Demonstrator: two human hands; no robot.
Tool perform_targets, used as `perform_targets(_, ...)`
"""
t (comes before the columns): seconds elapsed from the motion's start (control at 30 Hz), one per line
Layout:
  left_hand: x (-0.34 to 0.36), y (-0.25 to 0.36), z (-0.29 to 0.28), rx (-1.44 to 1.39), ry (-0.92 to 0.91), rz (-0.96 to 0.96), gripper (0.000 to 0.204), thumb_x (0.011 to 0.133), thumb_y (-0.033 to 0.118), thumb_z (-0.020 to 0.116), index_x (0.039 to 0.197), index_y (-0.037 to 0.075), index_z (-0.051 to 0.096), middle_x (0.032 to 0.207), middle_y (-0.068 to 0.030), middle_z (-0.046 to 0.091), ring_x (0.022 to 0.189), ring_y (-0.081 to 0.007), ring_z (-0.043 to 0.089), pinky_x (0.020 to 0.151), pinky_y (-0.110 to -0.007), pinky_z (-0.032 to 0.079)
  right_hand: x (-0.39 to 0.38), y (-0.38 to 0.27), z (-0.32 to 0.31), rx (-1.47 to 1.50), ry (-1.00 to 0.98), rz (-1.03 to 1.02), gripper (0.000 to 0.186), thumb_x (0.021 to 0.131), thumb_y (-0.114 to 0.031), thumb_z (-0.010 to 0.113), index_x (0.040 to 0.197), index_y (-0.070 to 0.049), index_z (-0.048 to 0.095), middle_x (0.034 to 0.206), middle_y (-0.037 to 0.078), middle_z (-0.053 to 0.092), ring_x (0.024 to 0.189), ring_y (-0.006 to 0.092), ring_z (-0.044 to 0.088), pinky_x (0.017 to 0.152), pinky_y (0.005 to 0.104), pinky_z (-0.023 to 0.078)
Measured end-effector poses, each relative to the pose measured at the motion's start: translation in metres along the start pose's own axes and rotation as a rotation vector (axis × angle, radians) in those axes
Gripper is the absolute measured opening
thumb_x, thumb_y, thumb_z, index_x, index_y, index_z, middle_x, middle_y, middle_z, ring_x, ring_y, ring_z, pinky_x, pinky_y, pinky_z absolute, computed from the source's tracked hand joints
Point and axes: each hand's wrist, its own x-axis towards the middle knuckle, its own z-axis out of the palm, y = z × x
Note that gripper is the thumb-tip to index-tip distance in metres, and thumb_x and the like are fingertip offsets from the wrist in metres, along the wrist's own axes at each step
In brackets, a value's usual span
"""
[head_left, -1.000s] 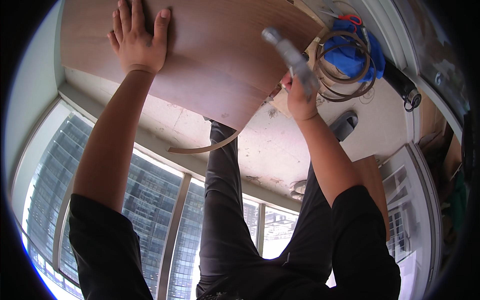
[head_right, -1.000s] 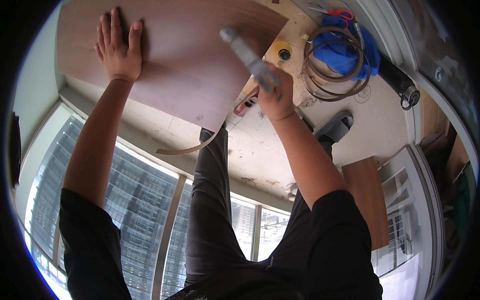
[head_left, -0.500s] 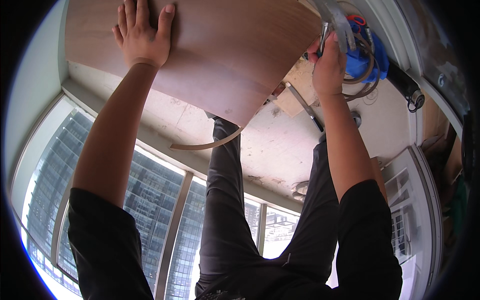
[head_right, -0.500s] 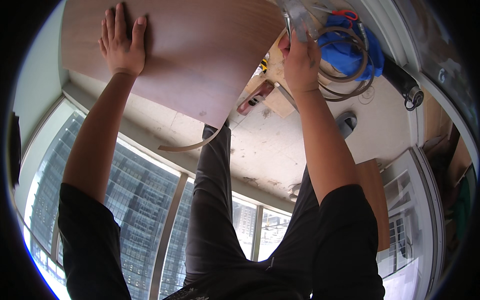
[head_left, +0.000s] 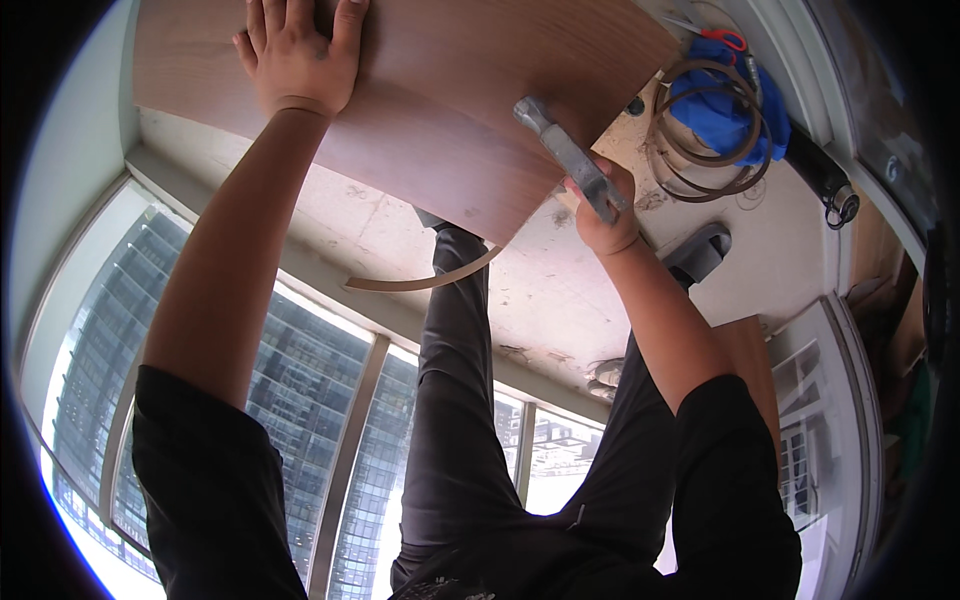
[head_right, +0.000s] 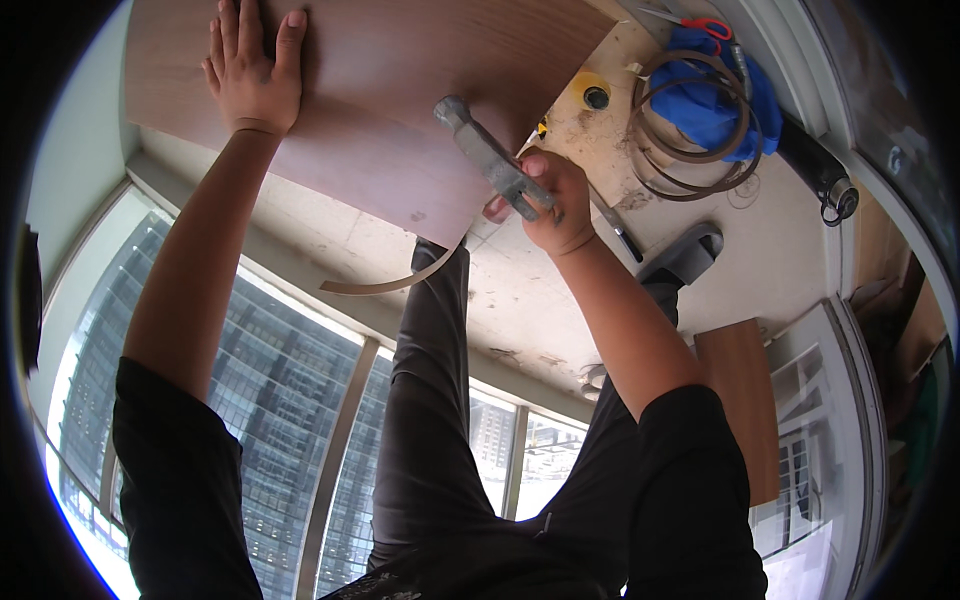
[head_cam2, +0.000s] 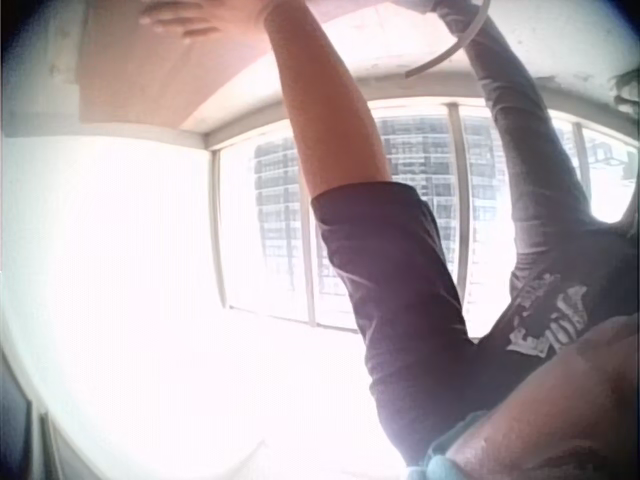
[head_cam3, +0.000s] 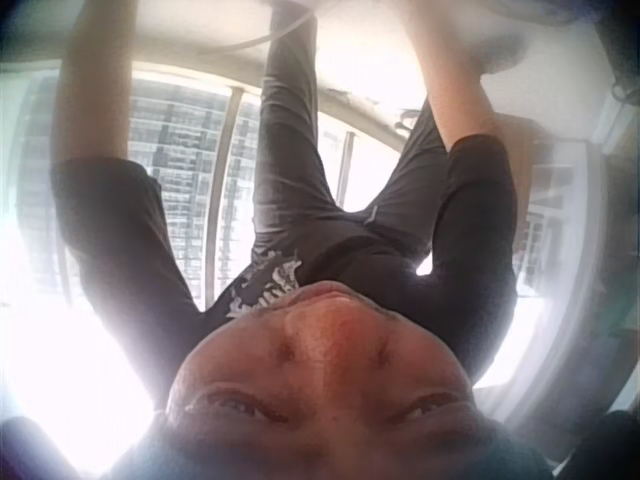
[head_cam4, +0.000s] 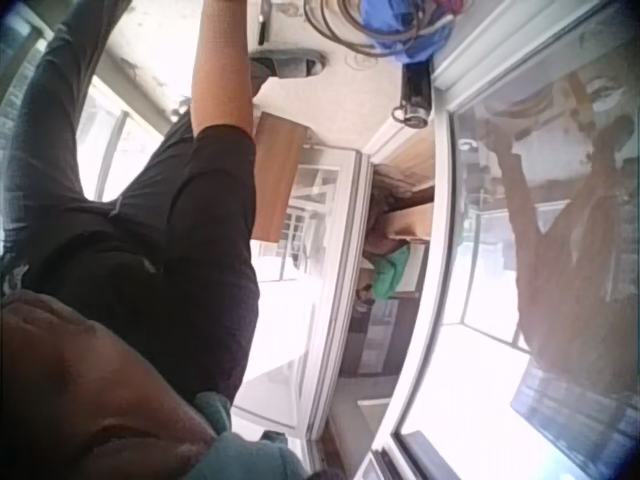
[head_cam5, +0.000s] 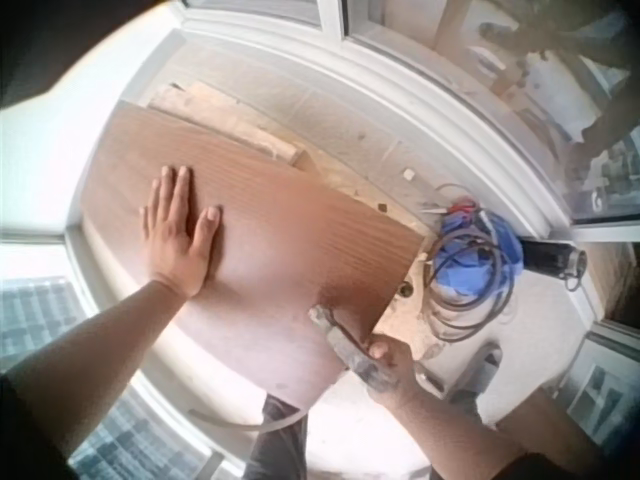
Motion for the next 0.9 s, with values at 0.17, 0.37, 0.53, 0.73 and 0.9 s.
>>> perform_targets(0.17,0.001,0.002,0.001,0.004,0.015,0.01,0.068,0.096,0.05,0.044,0.153,0.014,0.03,0.16,-0.0147,0.024,0.148,-0.0337,0.017,0.119,-0.052,0.011,-0.015,0.023,0.011,-0.161,0.029,-0.038,0.06,0.099,-0.055,0.043,0.072,-0.004,0.056,0.067,0.01,0.058,0.066,0.0263,0.061,0.062,0.0394,0.045)
perform_targets(0.37,0.0,0.003,-0.001,-0.017,0.006,-0.007,0.068,0.096,0.049,0.044,0.153,0.014,0.03,0.159,-0.0152,0.025,0.148,-0.0333,0.018,0.118,-0.052,0.011,-0.037,0.027,0.031,-0.302,-0.116,-0.168,0.05,0.101,-0.044,0.043,0.07,-0.008,0.057,0.066,0.01,0.056,0.063,0.033,0.057,0.059,0.0413,0.045)
perform_targets(0.53,0.0,-0.001,0.0,-0.006,0.005,0.006,0.068,0.096,0.049,0.044,0.153,0.013,0.031,0.159,-0.0159,0.025,0.148,-0.0333,0.018,0.119,-0.051,0.011,-0.055,0.017,0.046,-0.388,-0.201,-0.182,0.036,0.096,-0.035,0.055,0.068,-0.012,0.058,0.064,0.006,0.056,0.062,0.0298,0.058,0.057,0.0402,0.045)
perform_targets(0.73,0.001,-0.003,0.0,0.001,0.011,0.033,0.068,0.096,0.049,0.044,0.152,0.013,0.031,0.159,-0.0168,0.025,0.148,-0.0341,0.018,0.119,-0.049,0.01,-0.069,0.003,0.034,-0.466,-0.394,-0.179,0.018,0.085,-0.021,0.067,0.078,-0.008,0.057,0.07,0.008,0.054,0.067,0.029,0.056,0.06,0.0393,0.045)
perform_targets(0.9,0.001,-0.003,0.001,-0.025,0.024,0.045,0.067,0.097,0.048,0.043,0.152,0.012,0.032,0.158,-0.0178,0.026,0.148,-0.0351,0.018,0.119,-0.049,0.01,-0.059,-0.007,0.012,-0.484,-0.373,-0.294,0.019,0.076,-0.004,0.07,0.091,-0.008,0.059,0.077,0.007,0.054,0.076,0.0265,0.056,0.077,0.0395,0.042)
